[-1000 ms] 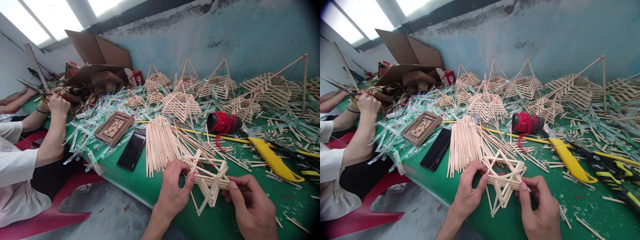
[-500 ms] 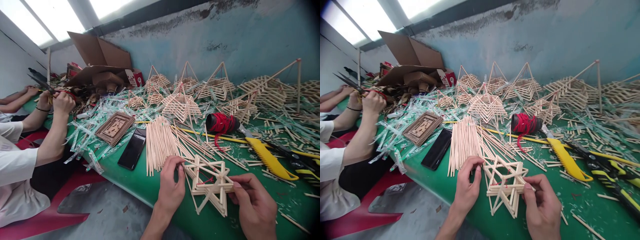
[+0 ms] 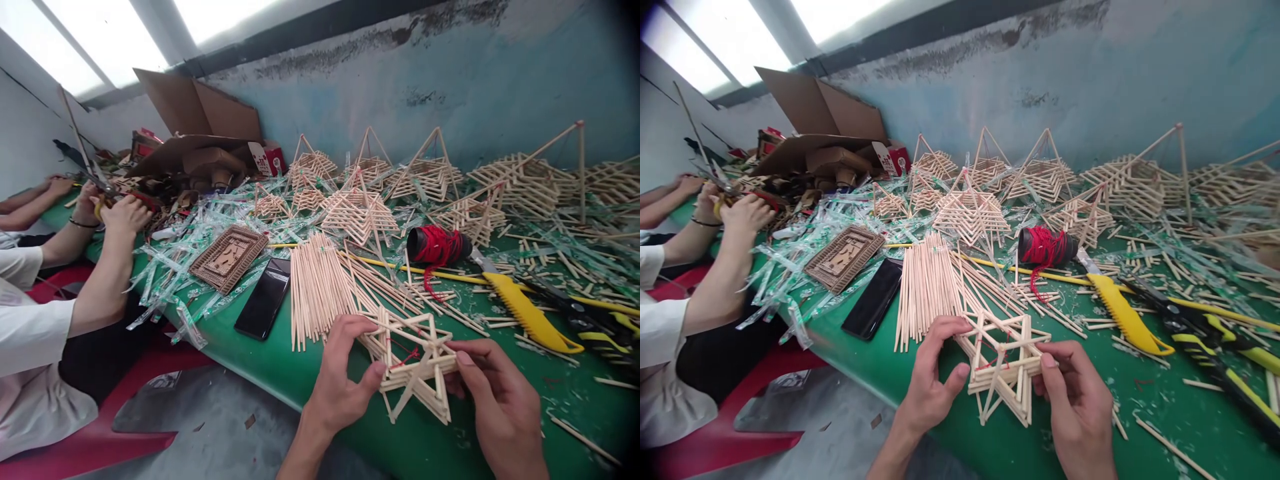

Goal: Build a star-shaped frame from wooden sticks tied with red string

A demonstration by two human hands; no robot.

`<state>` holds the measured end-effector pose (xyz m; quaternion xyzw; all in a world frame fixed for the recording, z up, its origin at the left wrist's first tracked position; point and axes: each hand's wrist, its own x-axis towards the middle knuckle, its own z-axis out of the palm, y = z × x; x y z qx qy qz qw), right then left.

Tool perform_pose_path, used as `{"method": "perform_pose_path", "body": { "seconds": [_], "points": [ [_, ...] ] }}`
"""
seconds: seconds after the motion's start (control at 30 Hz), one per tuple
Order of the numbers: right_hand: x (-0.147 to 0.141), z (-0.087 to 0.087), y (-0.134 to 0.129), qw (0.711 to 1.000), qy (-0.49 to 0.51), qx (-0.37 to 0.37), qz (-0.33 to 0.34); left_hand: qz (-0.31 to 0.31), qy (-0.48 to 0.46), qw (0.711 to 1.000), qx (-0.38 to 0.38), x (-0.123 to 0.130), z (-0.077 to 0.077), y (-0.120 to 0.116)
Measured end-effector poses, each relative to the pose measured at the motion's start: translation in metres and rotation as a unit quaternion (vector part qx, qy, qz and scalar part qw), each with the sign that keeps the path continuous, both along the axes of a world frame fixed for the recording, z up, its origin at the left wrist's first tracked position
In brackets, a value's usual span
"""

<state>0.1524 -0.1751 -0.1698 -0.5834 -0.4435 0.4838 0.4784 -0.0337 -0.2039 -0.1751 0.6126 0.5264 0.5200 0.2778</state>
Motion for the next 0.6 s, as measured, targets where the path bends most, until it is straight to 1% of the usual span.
{"method": "perform_pose_path", "body": {
  "seconds": [0.07,0.13,0.27,0.33,0.47,0.6],
  "points": [
    [0.0,0.001,0.0,1.0,0.023,-0.006,-0.004,-0.027,-0.012,0.999,0.014,-0.002,-0.002,-0.001],
    [0.002,-0.001,0.001,0.999,0.046,-0.004,-0.005,-0.04,-0.023,0.999,0.028,-0.003,-0.005,-0.001],
    [0.009,-0.009,0.003,0.999,0.047,0.024,0.013,-0.04,-0.031,0.997,0.056,-0.003,-0.009,-0.001],
    [0.01,-0.01,0.003,0.998,0.047,0.028,0.014,-0.041,-0.027,0.997,0.066,-0.003,-0.009,-0.001],
    [0.003,-0.002,-0.002,0.997,0.075,0.002,-0.013,-0.046,-0.007,0.996,0.074,-0.003,-0.008,-0.001],
    [-0.003,0.006,-0.005,0.997,0.078,-0.003,-0.013,-0.041,0.014,0.996,0.076,-0.002,-0.007,-0.001]
  ]
}}
